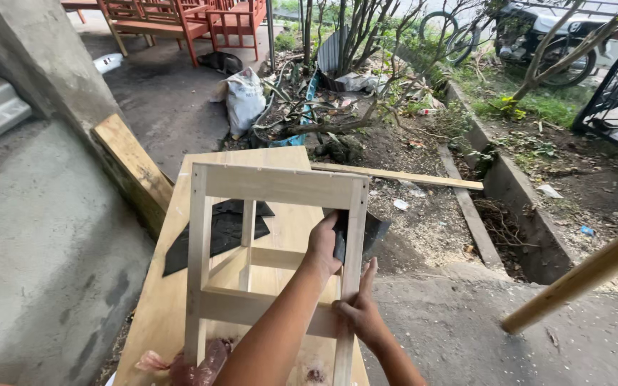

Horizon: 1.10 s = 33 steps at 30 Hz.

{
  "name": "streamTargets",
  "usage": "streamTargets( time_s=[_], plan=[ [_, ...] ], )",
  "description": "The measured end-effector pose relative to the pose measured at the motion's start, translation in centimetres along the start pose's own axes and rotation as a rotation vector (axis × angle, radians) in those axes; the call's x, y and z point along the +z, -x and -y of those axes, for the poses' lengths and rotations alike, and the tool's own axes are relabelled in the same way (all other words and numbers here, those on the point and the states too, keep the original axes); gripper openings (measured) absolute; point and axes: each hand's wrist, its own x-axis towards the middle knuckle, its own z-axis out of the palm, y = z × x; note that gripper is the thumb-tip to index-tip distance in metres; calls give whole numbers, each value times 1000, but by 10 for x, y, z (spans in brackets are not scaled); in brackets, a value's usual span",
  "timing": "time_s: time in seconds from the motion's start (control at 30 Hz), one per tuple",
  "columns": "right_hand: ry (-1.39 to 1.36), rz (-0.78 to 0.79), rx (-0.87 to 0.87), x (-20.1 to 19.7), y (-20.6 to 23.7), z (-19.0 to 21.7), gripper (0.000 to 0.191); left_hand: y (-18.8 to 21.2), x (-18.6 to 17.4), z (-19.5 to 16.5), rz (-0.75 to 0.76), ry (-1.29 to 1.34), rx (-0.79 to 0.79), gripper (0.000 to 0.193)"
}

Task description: The person sands a small wooden stool with sandpaper, smoothing the frame and seat slats. They rotate the stool to reach different sides and edges, then sand the top surface.

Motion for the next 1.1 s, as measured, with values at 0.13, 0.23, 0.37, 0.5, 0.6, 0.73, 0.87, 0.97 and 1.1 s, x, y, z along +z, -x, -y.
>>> streamTargets(
  time_s=[0.13, 0.23, 0.37, 0.5, 0.6, 0.73, 0.87, 0.97, 1.1],
  plan=[
    [-250, 113, -118, -1, -11, -7, 123, 15, -3, 3, -114, -146, -189, 40],
    [-262, 113, -76, -9, -9, -8, 126, 31, -3, 10, -129, -333, -237, 42],
    [75, 17, -287, -43, -3, 29, 115, 39, 3, 18, -130, -452, -126, 48],
    [-259, -160, -358, -61, -35, 104, 88, 52, 4, 33, -261, -661, 90, 55],
    [-35, -138, -568, -38, -59, 143, 87, 61, 3, 44, -338, -748, 114, 60],
    [-75, 14, -605, -13, -57, 156, 105, 56, 17, 43, -430, -755, 159, 57],
    [-38, 39, -561, -17, -49, 160, 102, 58, 41, 33, -398, -662, 351, 57],
    [77, -5, -488, -20, -52, 161, 96, 83, 52, 31, -452, -918, 170, 61],
    [129, 0, -698, -19, -55, 155, 99, 95, 57, 27, -419, -1079, 262, 49]
  ],
)
